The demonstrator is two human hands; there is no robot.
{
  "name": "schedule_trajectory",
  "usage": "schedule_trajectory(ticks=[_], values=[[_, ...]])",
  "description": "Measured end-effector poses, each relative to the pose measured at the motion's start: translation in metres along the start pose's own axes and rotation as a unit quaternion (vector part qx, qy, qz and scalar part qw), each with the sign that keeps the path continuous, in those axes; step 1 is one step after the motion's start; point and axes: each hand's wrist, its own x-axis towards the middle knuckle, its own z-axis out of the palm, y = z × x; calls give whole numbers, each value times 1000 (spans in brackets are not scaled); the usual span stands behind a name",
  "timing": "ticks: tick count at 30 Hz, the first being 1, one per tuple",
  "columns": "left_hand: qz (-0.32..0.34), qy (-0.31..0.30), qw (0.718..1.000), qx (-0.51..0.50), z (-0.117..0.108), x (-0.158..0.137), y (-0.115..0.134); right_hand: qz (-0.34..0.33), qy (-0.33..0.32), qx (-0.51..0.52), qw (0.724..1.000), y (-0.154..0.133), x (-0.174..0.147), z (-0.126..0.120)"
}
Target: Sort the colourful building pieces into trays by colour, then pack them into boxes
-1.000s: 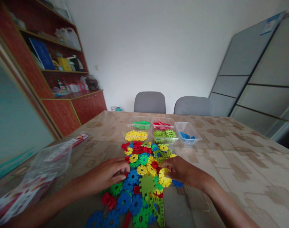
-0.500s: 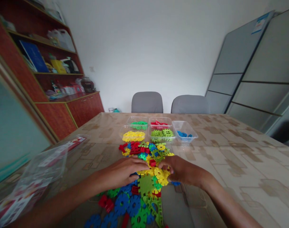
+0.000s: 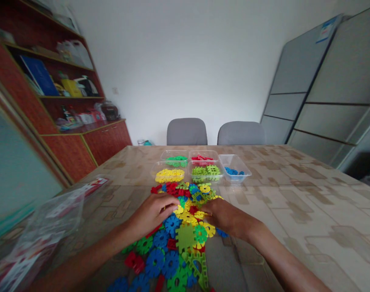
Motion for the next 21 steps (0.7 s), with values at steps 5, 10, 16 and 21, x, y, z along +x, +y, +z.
schedule_trajectory(ticks=[5,10,16,21], values=[[-43,5,999,-28,13,-3,-2,-9,22,-22,999,7,7,10],[-42,-2,999,-32,22,-3,0,3,45,-29,999,8,11,19],[31,-61,998,17,19,-6,0,30,83,-73,993,12,12,14],[72,-92,991,62,16,-4,1,31,74,-72,994,13,12,15]])
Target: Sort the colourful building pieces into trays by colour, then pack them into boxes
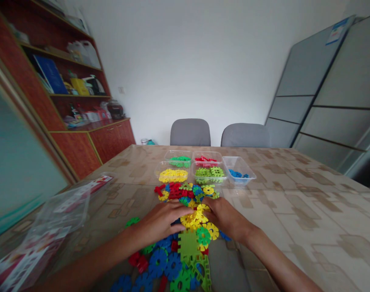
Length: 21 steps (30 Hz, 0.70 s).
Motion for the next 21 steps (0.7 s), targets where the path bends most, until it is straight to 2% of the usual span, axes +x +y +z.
schedule_trajectory(ticks=[6,12,17,21], values=[[-14,-21,998,65,-2,4,10,-13,-4,15,1000,-6,1,0],[-64,49,997,-10,3,5,2,-20,7,41,999,-4,2,3],[-98,75,990,-69,3,3,1,-3,18,75,997,-7,4,9],[-113,87,983,-118,10,0,2,-2,-17,147,989,-13,5,13]])
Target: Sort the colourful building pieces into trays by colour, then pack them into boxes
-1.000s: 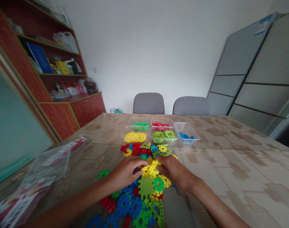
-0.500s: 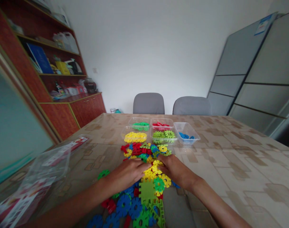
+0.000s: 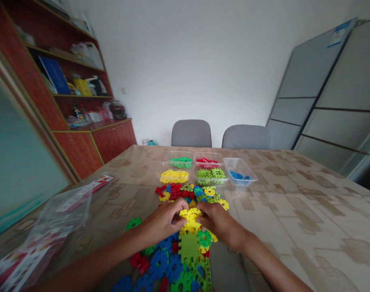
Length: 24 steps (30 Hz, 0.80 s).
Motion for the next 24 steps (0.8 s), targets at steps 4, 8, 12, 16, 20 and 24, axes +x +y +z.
schedule_trajectory(ticks=[4,8,12,16,20,24], values=[[-15,2,999,-44,5,0,-4,-11,-25,42,999,1,0,2],[-13,0,997,-72,4,2,-3,10,-6,94,995,1,1,5],[-10,-11,990,-142,4,2,-3,41,10,150,988,-1,2,9],[-16,8,985,-174,5,3,-6,-4,11,131,991,-2,1,5],[-33,58,981,-182,-7,15,-17,-14,44,82,996,-4,-1,-7],[-77,136,973,-172,-40,44,-40,-13,65,11,998,-3,-2,-12]])
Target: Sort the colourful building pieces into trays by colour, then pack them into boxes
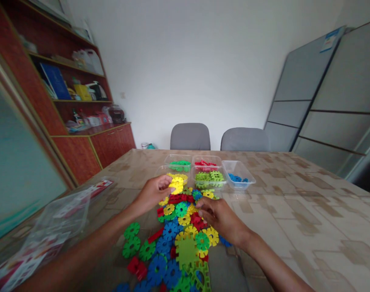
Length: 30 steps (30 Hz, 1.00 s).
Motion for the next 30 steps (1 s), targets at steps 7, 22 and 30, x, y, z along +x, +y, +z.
schedule_trajectory(ticks=[7,22,30], values=[[-19,69,997,31,-43,48,0,-23,-27,-60,998,3,0,1],[-28,-166,981,101,-64,-61,5,-27,-64,-107,992,-1,-6,-19],[5,-325,917,231,-57,-95,31,44,-216,-116,969,-26,-30,-16]])
